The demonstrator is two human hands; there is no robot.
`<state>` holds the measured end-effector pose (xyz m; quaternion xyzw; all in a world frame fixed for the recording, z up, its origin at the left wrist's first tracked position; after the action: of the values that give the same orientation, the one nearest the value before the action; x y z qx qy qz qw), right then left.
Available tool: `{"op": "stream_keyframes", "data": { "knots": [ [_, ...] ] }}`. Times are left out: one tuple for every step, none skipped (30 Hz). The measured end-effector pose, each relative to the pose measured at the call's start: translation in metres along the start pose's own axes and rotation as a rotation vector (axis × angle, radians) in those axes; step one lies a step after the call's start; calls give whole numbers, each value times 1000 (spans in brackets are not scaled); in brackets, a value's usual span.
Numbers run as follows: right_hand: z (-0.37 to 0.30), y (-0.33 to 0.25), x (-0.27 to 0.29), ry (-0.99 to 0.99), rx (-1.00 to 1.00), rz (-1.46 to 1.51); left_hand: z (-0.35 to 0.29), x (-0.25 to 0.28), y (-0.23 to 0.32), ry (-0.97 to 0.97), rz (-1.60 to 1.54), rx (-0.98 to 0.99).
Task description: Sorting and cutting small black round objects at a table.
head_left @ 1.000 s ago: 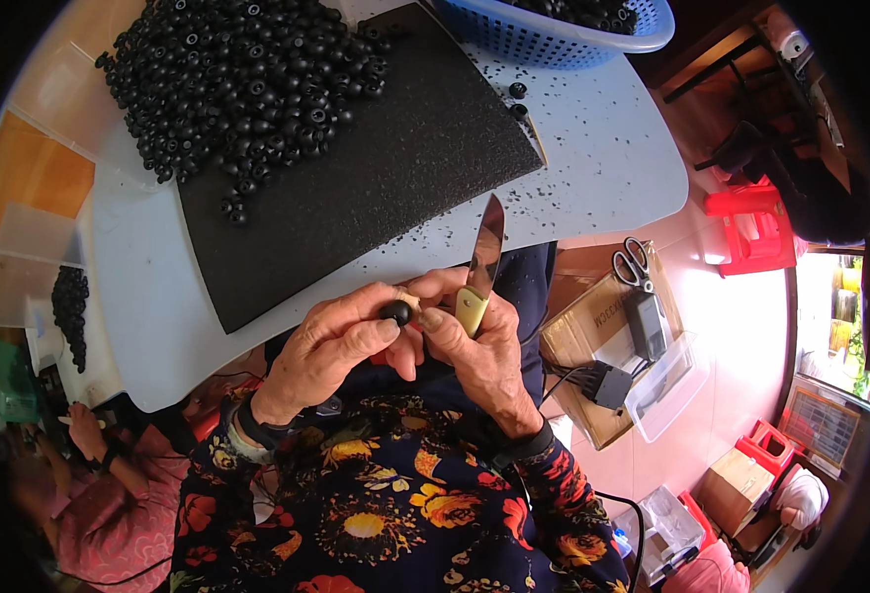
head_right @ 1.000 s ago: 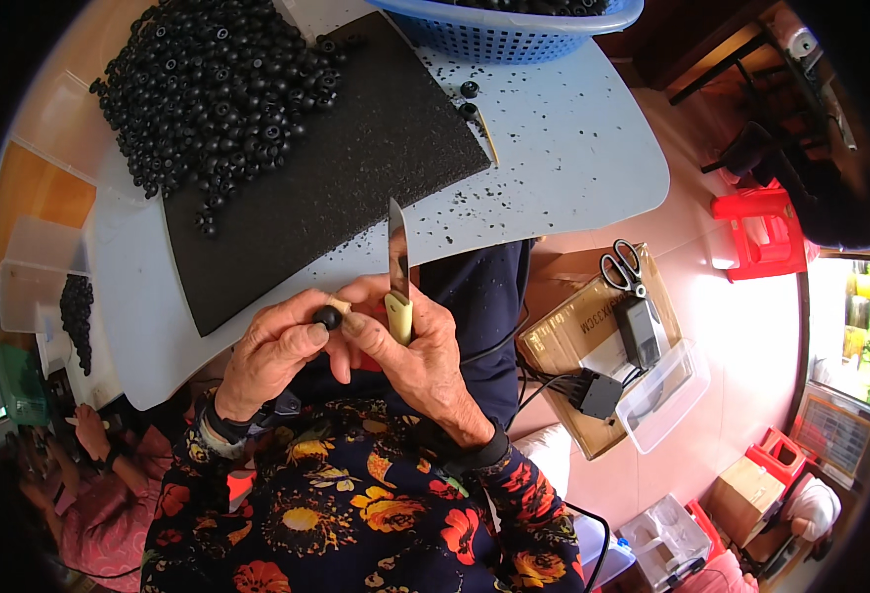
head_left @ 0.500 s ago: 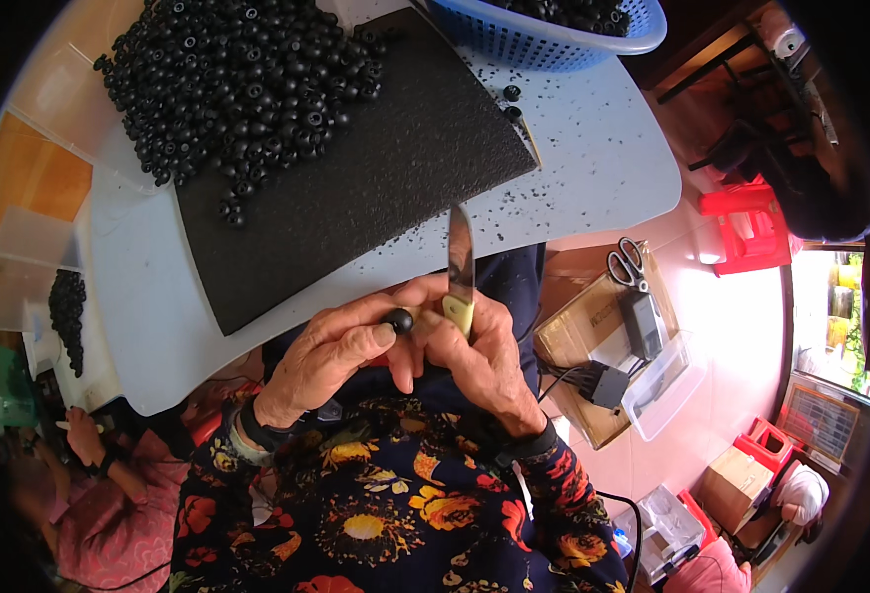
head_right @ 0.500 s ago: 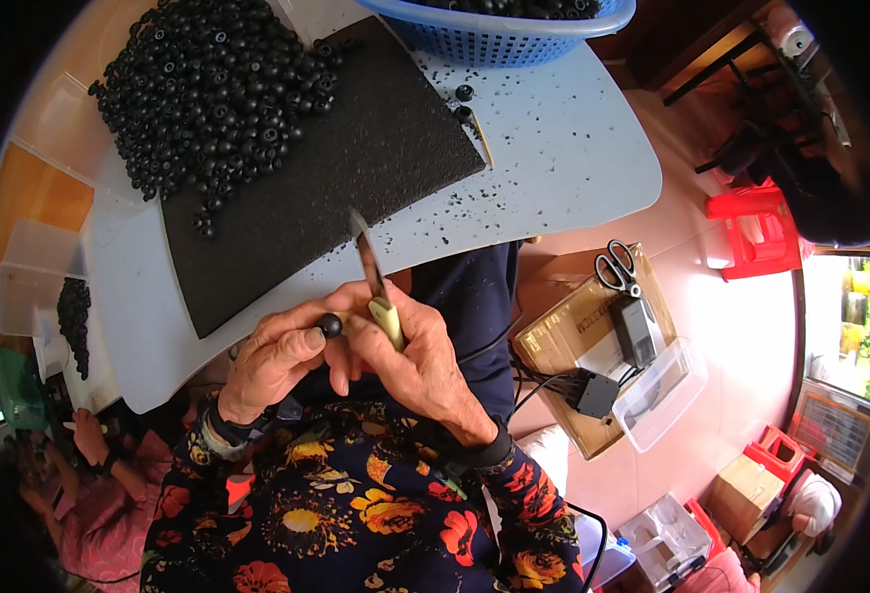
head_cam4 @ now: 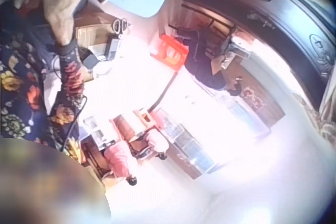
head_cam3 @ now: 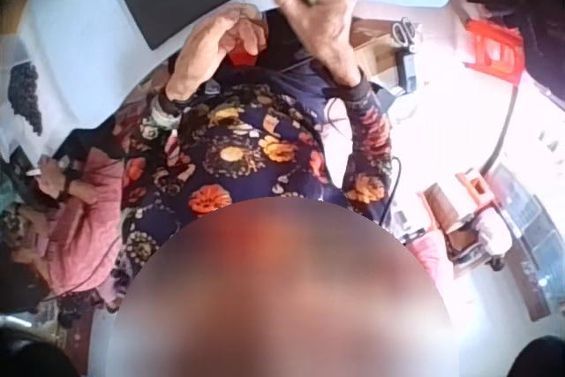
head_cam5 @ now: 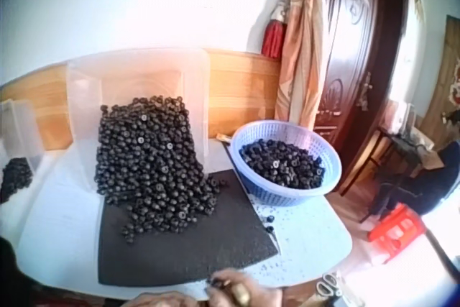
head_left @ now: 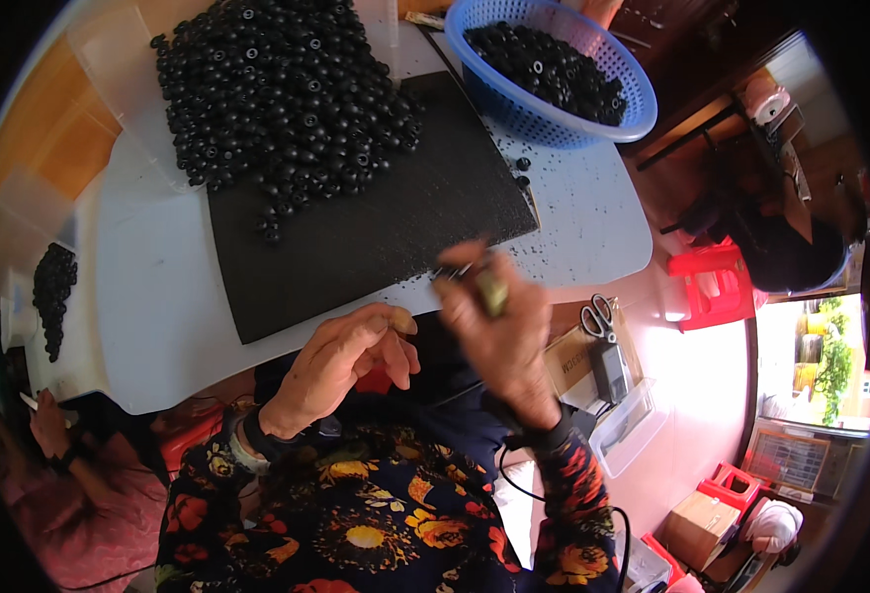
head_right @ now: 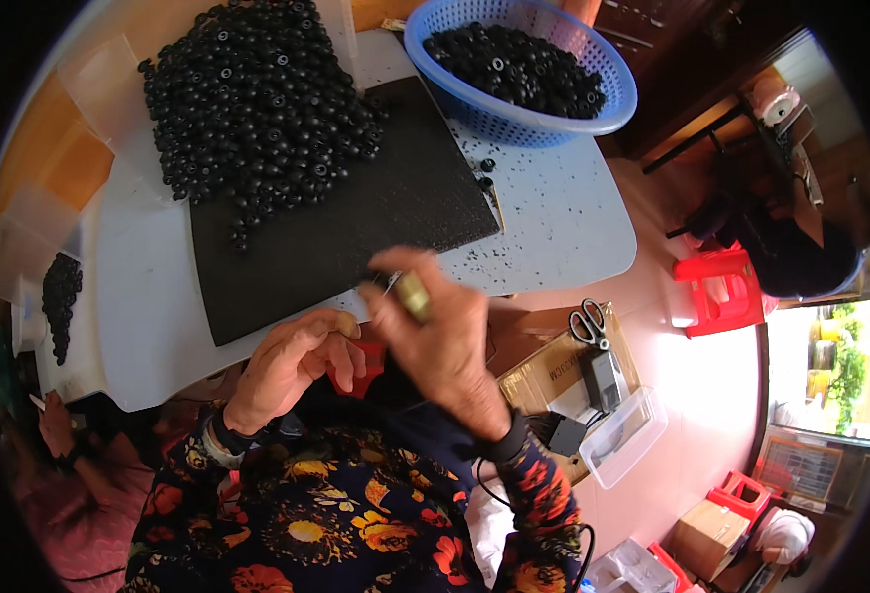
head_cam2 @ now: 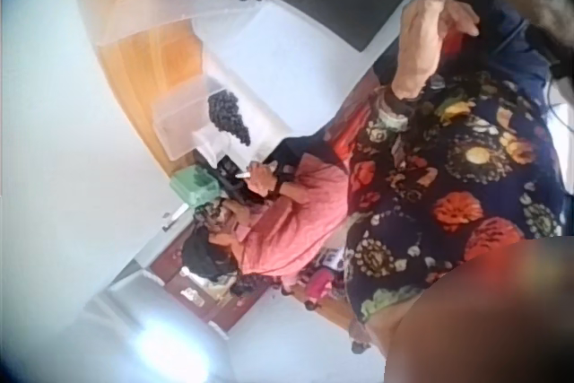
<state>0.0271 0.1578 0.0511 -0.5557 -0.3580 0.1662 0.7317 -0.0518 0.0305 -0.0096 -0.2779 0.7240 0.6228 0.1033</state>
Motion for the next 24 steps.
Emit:
{"op": "stream_keyframes", "data": {
  "knots": [
    [14,-8,13,111,74,-22,-1,1,3,2,9,-23],
    [29,-17,25,179,94,-4,-2,3,6,10,14,-54],
    [48,-22,37,248,160,-3,-4,5,9,21,12,-69],
    [68,-33,53,324,199,-149,-4,7,11,34,34,-63],
    [86,-42,66,398,238,-291,-5,10,11,51,58,-56],
    [105,-37,75,433,247,-281,-6,13,12,62,52,-65],
    [117,-42,73,462,259,-268,-8,15,14,73,17,-79],
    [118,-44,69,444,226,-257,-10,18,16,83,-18,-91],
    [117,-48,56,400,253,-243,-10,21,17,99,-27,-103],
    [115,-45,32,252,223,-236,-12,22,17,85,-26,-122],
    [110,-42,7,108,191,-230,-14,24,18,69,-23,-139],
    [101,-40,-22,-20,206,-185,-16,26,16,65,-57,-147],
    [93,-37,-51,-147,220,-139,-19,32,16,80,-63,-151],
    [84,-38,-76,-268,215,-151,-22,33,18,78,-54,-154],
    [76,-38,-99,-389,209,-162,-25,34,20,75,-45,-156],
    [73,-44,-115,-436,249,-164,-29,35,23,79,-52,-158],
    [70,-48,-127,-474,285,-170,-31,33,25,67,-21,-128],
    [70,-45,-138,-462,377,-120,-32,33,25,54,10,-99],
    [73,-41,-146,-465,375,-122,-34,33,24,54,6,-99],
    [72,-41,-156,-499,432,-214,-36,33,23,51,-3,-103],
    [72,-40,-165,-531,489,-307,-37,34,23,46,-11,-105],
    [72,-39,-172,-549,515,-306,-38,35,23,50,-15,-106],
    [72,-37,-172,-552,514,-307,-39,38,21,63,-14,-97],
    [74,-35,-169,-539,480,-334,-39,39,20,75,-14,-88]
  ]
}}
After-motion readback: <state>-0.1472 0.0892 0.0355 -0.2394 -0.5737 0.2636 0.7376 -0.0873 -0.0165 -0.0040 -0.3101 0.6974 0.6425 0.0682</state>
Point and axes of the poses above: each hand's wrist, its own z-axis towards the middle knuckle, its own x-axis out of the back of the hand, y = z × x, the point moved 8 cm from there along z, towards the middle knuckle, and after that the axes turned 2 degrees about -x, right-handed, at the moved point
